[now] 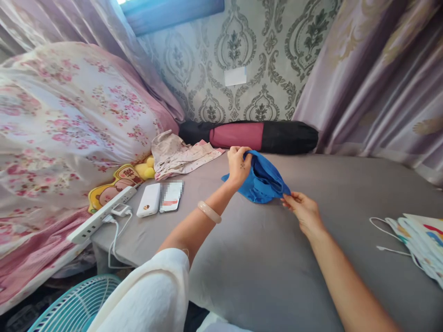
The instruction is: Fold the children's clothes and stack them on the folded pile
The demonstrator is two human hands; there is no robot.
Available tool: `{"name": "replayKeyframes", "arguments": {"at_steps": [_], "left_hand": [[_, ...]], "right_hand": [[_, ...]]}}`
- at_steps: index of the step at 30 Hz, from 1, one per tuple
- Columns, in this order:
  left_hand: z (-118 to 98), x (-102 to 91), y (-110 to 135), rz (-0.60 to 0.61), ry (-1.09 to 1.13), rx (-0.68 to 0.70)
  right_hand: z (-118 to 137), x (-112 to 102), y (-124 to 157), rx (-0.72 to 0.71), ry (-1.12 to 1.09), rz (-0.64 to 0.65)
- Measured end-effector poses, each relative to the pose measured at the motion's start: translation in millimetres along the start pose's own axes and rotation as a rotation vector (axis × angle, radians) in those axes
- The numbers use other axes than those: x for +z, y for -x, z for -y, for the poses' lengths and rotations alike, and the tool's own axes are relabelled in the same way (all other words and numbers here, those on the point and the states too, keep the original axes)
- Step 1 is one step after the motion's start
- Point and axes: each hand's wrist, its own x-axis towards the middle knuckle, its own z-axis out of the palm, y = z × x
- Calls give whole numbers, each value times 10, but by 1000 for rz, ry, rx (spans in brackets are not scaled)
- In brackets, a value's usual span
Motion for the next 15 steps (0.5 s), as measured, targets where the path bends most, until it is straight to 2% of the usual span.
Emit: {"name": "replayKeyframes", "arguments": {"at_steps": [4,9,15], "left_hand": [[152,-112,33,-59,29,-46],[259,-236,62,120,373,-166],[226,-320,131,271,648,-271]], "right_hand": [[258,-69,59,-36,-66,115],[624,-102,125,-42,-140,234],[958,-132,89,18,-197,157]]}}
